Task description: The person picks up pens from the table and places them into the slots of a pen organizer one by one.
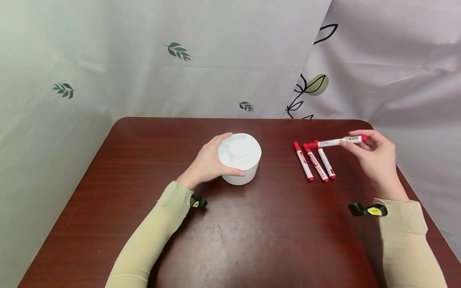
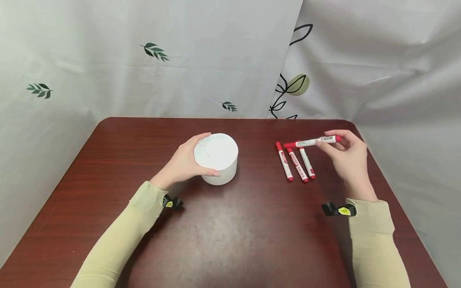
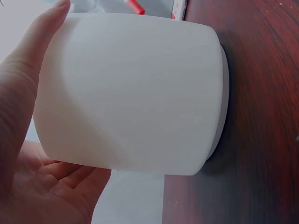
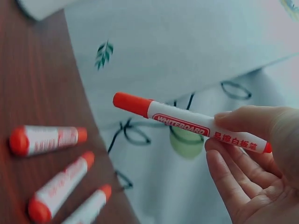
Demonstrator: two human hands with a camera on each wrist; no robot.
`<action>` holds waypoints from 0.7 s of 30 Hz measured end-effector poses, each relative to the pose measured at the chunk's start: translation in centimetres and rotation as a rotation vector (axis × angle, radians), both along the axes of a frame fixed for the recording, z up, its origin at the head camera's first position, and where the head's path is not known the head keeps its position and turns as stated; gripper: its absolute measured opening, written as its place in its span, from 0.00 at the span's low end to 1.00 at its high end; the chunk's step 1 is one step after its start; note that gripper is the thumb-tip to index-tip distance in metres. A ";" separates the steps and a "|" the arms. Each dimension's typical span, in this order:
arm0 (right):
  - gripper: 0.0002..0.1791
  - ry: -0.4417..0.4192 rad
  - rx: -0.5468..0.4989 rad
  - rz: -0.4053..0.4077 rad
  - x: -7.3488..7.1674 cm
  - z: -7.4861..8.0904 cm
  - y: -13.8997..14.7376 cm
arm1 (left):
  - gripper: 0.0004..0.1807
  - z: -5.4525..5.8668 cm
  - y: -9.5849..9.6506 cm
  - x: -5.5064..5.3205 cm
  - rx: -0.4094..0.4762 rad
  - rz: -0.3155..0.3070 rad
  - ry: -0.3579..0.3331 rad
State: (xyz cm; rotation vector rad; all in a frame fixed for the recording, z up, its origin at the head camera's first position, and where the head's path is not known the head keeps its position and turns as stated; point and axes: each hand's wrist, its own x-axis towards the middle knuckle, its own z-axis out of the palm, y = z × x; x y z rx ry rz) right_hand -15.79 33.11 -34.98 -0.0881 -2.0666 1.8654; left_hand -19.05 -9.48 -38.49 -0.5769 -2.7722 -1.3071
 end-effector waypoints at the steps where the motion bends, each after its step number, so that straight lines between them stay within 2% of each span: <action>1: 0.20 0.032 -0.045 0.021 -0.1 0.2 -0.4 | 0.67 0.0 0.0 0.0 0.001 -0.001 -0.001; 10: 0.23 0.154 -0.137 0.082 -0.7 2.4 -3.0 | 0.68 0.1 0.2 -0.1 0.005 -0.013 -0.014; 16: 0.22 0.233 -0.193 0.110 -1.0 4.2 -4.8 | 0.68 0.1 0.0 -0.1 0.009 -0.023 0.007; 21: 0.21 0.283 -0.233 0.143 -1.2 5.0 -6.7 | 0.68 -0.1 -0.1 -0.2 0.016 -0.027 0.013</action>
